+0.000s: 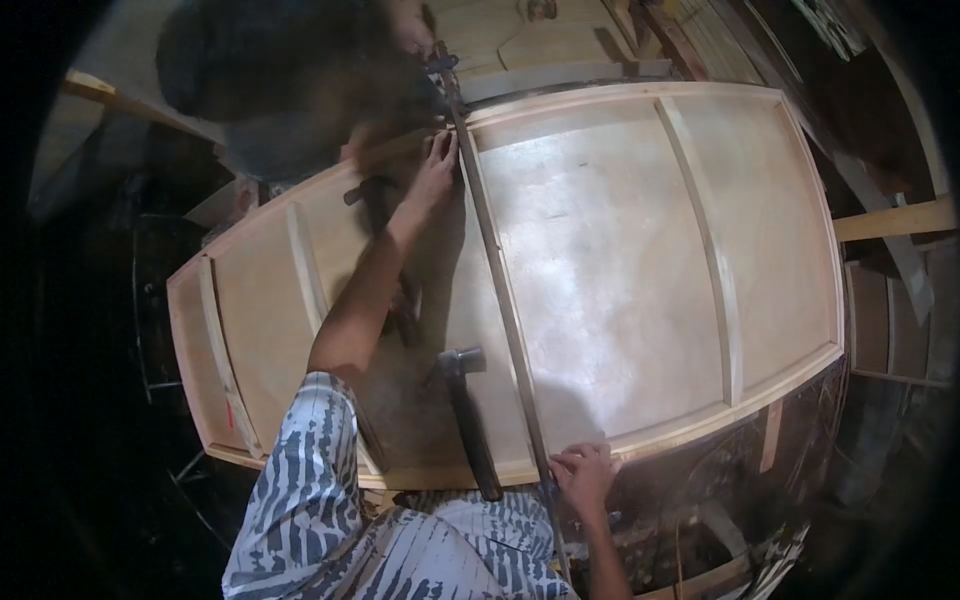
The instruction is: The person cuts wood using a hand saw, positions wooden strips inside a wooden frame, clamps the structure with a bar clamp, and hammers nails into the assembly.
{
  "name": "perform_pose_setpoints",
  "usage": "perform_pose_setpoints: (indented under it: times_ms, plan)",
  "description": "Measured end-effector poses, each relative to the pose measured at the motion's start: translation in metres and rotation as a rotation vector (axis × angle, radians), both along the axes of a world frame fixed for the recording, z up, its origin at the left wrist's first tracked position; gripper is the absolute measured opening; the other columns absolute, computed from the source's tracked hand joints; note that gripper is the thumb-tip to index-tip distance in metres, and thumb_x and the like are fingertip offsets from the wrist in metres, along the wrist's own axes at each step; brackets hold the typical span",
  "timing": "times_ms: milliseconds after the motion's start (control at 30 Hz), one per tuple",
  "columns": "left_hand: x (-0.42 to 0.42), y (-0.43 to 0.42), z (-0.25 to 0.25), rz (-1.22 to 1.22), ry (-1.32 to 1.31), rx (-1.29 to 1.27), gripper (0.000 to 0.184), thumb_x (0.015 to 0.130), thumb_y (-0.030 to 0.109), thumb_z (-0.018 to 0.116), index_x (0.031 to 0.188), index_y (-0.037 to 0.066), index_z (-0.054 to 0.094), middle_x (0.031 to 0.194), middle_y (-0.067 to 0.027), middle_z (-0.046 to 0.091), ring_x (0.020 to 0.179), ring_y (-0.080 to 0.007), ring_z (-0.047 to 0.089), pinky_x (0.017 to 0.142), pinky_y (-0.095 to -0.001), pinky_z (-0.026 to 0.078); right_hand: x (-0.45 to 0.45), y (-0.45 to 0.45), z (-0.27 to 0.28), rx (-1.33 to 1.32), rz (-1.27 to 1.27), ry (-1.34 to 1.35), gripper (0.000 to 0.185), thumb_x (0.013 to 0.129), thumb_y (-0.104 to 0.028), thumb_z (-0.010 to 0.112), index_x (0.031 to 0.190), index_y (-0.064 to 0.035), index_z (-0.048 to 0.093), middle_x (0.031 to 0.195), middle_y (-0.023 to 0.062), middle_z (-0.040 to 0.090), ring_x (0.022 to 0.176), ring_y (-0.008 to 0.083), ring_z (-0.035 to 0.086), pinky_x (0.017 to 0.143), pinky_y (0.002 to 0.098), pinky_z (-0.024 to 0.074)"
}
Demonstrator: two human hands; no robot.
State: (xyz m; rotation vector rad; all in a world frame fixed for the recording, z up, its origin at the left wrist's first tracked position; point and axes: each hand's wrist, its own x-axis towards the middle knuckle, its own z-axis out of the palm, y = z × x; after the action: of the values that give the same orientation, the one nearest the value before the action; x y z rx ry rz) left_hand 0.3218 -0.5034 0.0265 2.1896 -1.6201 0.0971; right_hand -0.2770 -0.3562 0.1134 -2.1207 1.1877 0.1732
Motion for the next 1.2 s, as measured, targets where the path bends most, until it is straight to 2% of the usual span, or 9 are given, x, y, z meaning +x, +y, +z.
perform_pose_setpoints:
  times_ms: [167,267,333,467,600,667,867,1067,1200]
  plan:
    - [0.008,-0.004,-0.010,-0.030,-0.006,-0.096,0.078,0.082,-0.006,0.046,0.159,-0.004,0.036,0.157,-0.0284,0.037,0.150,-0.0450,0.032,0.130,-0.0512,0.020,0.002,-0.002,0.004,0.004,0.003,0.007,0.015,0.079,-0.036,0.086,0.090,-0.0258,0.086,0.104,-0.0063,0.074,0.117,0.0228,0.058,0.100,0.0558,0.0373]
    - [0.006,-0.004,-0.006,-0.012,0.002,-0.060,0.075,0.086,-0.007,0.046,0.160,-0.002,0.037,0.156,-0.0261,0.038,0.149,-0.0441,0.033,0.130,-0.0490,0.022,0.000,-0.002,0.001,0.005,0.013,-0.007,0.014,0.079,-0.035,0.086,0.090,-0.0258,0.086,0.104,-0.0062,0.074,0.117,0.0229,0.058,0.101,0.0544,0.0376]
    - [0.004,-0.009,-0.016,-0.038,0.270,-0.252,0.069,0.092,-0.010,0.048,0.159,0.001,0.040,0.151,-0.0246,0.042,0.143,-0.0431,0.040,0.129,-0.0442,0.024,0.001,-0.003,0.001,0.031,-0.003,-0.006,0.014,0.080,-0.035,0.086,0.091,-0.0257,0.086,0.104,-0.0061,0.074,0.117,0.0232,0.058,0.100,0.0529,0.0382]
    - [-0.008,-0.016,-0.035,-0.065,0.326,-0.473,0.060,0.099,-0.005,0.049,0.159,0.004,0.043,0.150,-0.0204,0.042,0.142,-0.0381,0.041,0.126,-0.0396,0.028,0.004,-0.004,0.010,0.021,0.025,0.027,0.014,0.081,-0.035,0.085,0.092,-0.0259,0.086,0.105,-0.0062,0.074,0.117,0.0240,0.058,0.101,0.0526,0.0385]
    - [-0.006,-0.038,-0.059,0.042,1.010,-0.687,0.047,0.109,0.009,0.051,0.156,0.001,0.045,0.139,-0.0163,0.055,0.135,-0.0298,0.050,0.122,-0.0346,0.032,0.006,-0.003,0.012,0.043,0.007,0.026,0.014,0.082,-0.034,0.084,0.093,-0.0249,0.086,0.105,-0.0053,0.074,0.116,0.0251,0.058,0.102,0.0520,0.0393]
    - [-0.022,-0.023,-0.017,0.084,0.802,-0.574,0.052,0.108,0.016,0.056,0.156,0.001,0.044,0.141,-0.0162,0.060,0.132,-0.0295,0.056,0.118,-0.0391,0.040,0.004,-0.001,0.011,0.038,0.008,0.020,0.015,0.082,-0.034,0.084,0.093,-0.0243,0.086,0.105,-0.0049,0.075,0.116,0.0255,0.058,0.102,0.0515,0.0397]
    - [-0.028,-0.033,-0.011,0.504,1.342,-0.518,0.061,0.104,0.053,0.060,0.133,0.001,0.072,0.131,-0.0145,0.071,0.118,-0.0244,0.064,0.107,-0.0402,0.045,0.014,-0.007,0.020,0.051,0.001,-0.013,0.015,0.078,-0.026,0.087,0.092,-0.0195,0.087,0.105,-0.0008,0.075,0.114,0.0267,0.058,0.098,0.0418,0.0484]
    - [-0.003,-0.034,-0.012,0.487,1.356,-0.361,0.062,0.105,0.055,0.058,0.127,-0.001,0.074,0.126,-0.0123,0.073,0.115,-0.0218,0.065,0.104,-0.0407,0.047,0.014,-0.005,0.020,0.014,0.043,0.049,0.014,0.084,-0.036,0.082,0.092,-0.0240,0.085,0.105,-0.0051,0.074,0.117,0.0246,0.057,0.101,0.0549,0.0378]
    - [-0.024,-0.026,0.060,0.594,1.332,-0.253,0.067,0.101,0.058,0.062,0.121,-0.004,0.074,0.124,-0.0155,0.073,0.112,-0.0231,0.067,0.100,-0.0412,0.050,0.016,-0.005,0.023,0.015,0.039,0.082,0.015,0.083,-0.037,0.083,0.090,-0.0238,0.085,0.105,-0.0058,0.074,0.118,0.0242,0.057,0.102,0.0564,0.0364]
